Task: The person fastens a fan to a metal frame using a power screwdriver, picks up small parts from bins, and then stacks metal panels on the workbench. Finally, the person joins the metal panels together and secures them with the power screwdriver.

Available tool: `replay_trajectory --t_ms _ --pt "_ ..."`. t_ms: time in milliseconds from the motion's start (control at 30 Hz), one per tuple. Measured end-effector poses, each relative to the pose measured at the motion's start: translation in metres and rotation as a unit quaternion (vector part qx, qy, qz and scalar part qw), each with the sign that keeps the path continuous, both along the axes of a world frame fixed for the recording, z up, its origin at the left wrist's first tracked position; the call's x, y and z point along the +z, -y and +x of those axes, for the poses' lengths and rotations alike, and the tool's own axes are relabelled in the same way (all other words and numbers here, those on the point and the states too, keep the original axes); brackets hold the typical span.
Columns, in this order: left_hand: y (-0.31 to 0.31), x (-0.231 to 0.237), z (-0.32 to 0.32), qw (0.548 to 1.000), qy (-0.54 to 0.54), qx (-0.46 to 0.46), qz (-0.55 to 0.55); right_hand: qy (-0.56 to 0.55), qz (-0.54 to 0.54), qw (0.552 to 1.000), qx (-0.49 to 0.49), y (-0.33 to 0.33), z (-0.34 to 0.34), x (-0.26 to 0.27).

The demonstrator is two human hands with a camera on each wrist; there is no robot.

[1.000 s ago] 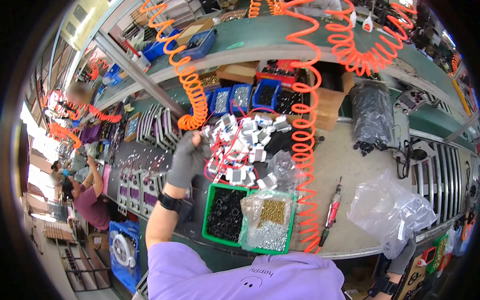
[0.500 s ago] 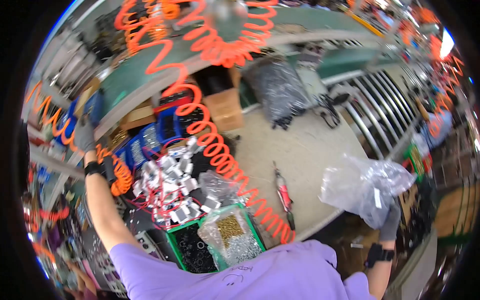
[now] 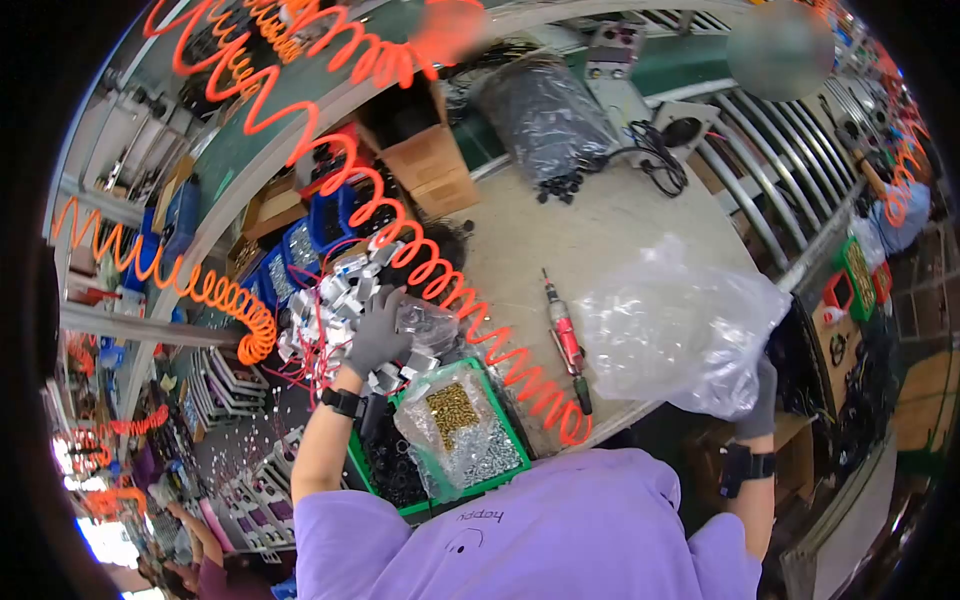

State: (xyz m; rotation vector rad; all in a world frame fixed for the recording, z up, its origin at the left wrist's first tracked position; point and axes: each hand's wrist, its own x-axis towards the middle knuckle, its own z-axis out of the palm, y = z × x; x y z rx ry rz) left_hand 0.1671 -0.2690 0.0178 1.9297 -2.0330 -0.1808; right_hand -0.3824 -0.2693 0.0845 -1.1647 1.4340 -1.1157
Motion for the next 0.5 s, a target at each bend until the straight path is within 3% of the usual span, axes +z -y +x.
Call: replay_trajectory --t_ms 33,67,100,133,267,300,333,367,400,433,467,500 --pt "-0.001 -0.015 -0.003 0.999 0.010 0.000 0.033 0.013 0.025 0.999 0.023 0.002 -0.012 -0.014" --pt "0.001 -0.028 0.001 0.999 0.038 0.002 0.026 -0.150 -0.026 0.985 0.083 0.002 -0.018 -0.017" --pt "0.003 -0.021 -0.003 0.999 0.030 0.007 0.042 0.063 -0.017 0.998 -0.009 -0.008 -0.003 -0.010" --pt "0.002 -0.012 -0.007 1.000 -0.001 0.002 -0.005 0.103 0.050 0.993 -0.015 -0.001 -0.028 -0.037" --pt "-0.015 0.058 -0.020 0.979 -0.202 -0.002 -0.016 -0.013 -0.010 0.999 0.051 -0.011 -0.032 -0.027" --pt "-0.021 0.073 -0.024 0.964 -0.267 0.010 0.001 0.121 0.016 0.992 0.043 -0.014 -0.037 -0.033" --pt "-0.028 0.114 -0.047 0.919 -0.387 0.037 0.060 0.255 0.042 0.965 0.035 -0.016 -0.040 -0.036" --pt "-0.032 0.140 -0.076 0.885 -0.464 0.038 0.012 0.152 0.043 0.987 0.007 -0.017 -0.032 -0.026" --pt "-0.037 0.147 -0.102 0.815 -0.577 0.055 -0.021 0.118 0.030 0.992 0.027 -0.019 -0.038 -0.032" --pt "-0.042 0.153 -0.127 0.729 -0.678 0.072 -0.052 0.085 0.018 0.995 0.047 -0.021 -0.044 -0.042" --pt "-0.043 0.159 -0.148 0.610 -0.790 0.061 -0.016 0.185 0.015 0.982 0.034 -0.023 -0.048 -0.054" --pt "-0.038 0.165 -0.171 0.614 -0.788 0.054 -0.012 0.189 0.010 0.982 0.027 -0.025 -0.051 -0.058"
